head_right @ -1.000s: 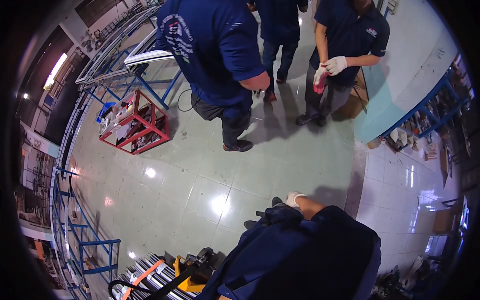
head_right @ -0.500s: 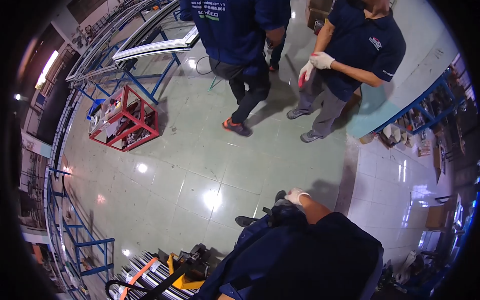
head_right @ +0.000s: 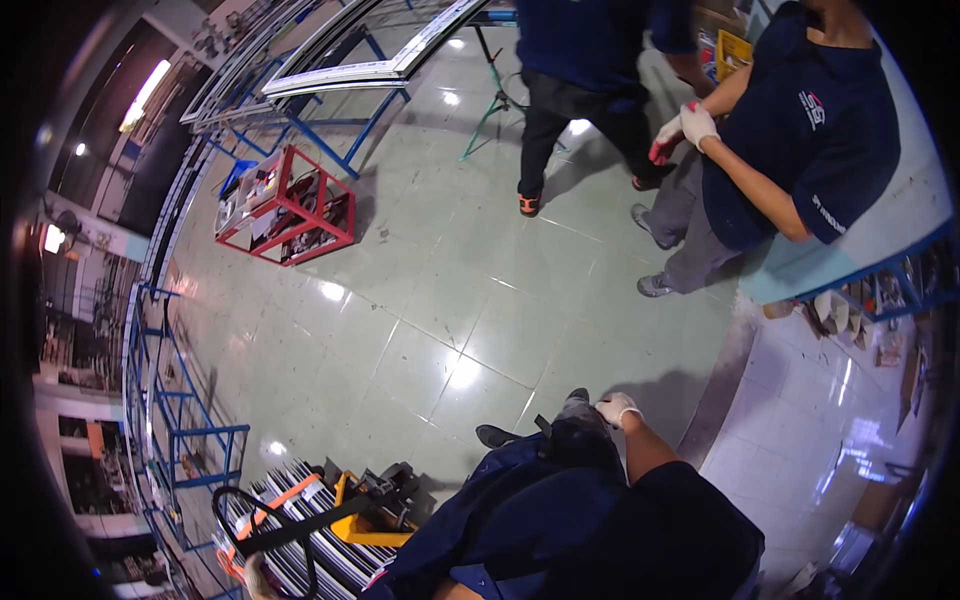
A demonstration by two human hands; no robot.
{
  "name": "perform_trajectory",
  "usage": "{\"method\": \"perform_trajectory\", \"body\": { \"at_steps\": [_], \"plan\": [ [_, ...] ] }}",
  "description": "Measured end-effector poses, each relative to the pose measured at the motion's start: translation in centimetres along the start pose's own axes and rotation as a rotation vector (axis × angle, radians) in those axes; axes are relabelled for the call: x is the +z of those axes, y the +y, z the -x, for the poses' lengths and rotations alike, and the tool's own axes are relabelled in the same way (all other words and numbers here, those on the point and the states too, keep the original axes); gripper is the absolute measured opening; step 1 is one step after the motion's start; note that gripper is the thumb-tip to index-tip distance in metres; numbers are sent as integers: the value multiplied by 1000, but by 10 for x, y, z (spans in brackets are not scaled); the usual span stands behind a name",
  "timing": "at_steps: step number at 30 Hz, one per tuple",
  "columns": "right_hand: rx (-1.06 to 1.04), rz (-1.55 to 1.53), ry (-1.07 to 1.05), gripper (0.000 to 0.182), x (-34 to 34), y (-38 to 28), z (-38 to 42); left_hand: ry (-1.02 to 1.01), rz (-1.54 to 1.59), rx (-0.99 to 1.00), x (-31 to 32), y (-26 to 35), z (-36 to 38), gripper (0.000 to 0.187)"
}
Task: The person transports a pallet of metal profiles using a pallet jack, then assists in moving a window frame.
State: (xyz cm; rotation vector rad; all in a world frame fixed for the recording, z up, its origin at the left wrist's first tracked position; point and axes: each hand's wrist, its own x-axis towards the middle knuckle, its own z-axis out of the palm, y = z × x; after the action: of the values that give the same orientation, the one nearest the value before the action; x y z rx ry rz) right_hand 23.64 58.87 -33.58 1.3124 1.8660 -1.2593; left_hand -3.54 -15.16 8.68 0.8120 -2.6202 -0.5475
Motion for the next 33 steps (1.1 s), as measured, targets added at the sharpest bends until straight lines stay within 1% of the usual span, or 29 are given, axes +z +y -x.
{"method": "perform_trajectory", "body": {
  "at_steps": [2,3,5,7,10,11,13,14,15,16,19,20,22,23,24,26,27,28,30,32,33],
  "plan": [
    [-64,4,18,39,-10,12,-27,-72,35,-86,5,8,9,30],
    [-60,2,23,38,-25,11,-30,-107,55,-128,9,12,14,29],
    [-46,-109,8,37,-48,24,-50,-170,73,-193,19,25,24,28],
    [-30,-231,-6,36,-66,53,-77,-212,78,-237,33,40,38,27],
    [-48,-151,60,31,-114,89,-98,-260,78,-300,56,62,63,26],
    [-12,-180,50,29,-131,99,-100,-274,73,-322,66,68,69,25],
    [63,-231,29,27,-170,115,-95,-286,60,-342,85,67,80,25],
    [96,-237,56,26,-187,121,-92,-249,26,-264,104,40,66,26],
    [124,-246,87,26,-202,125,-90,-216,-8,-267,120,30,63,27],
    [151,-258,118,25,-212,131,-95,-182,-41,-268,124,46,74,29],
    [205,-354,170,26,-228,154,-118,-165,-76,-351,117,90,109,33],
    [205,-358,162,26,-232,150,-120,-158,-85,-375,119,98,113,34],
    [216,-371,159,25,-237,136,-111,-135,-70,-419,126,85,104,33],
    [218,-415,138,25,-235,127,-107,-123,-82,-394,127,74,97,32],
    [221,-395,97,25,-233,119,-106,-114,-95,-371,131,67,92,32],
    [223,-364,27,25,-224,108,-117,-106,-112,-360,129,78,100,32],
    [216,-355,0,26,-221,97,-119,-98,-116,-343,123,98,116,32],
    [201,-359,-32,27,-220,83,-118,-102,-126,-441,122,107,117,32],
    [171,-345,-105,29,-222,54,-123,-119,-107,-427,124,98,109,34],
    [105,-333,-126,36,-229,28,-128,-135,-74,-398,122,103,114,34],
    [64,-314,-126,36,-233,17,-134,-133,-90,-419,121,106,115,35]
  ]
}}
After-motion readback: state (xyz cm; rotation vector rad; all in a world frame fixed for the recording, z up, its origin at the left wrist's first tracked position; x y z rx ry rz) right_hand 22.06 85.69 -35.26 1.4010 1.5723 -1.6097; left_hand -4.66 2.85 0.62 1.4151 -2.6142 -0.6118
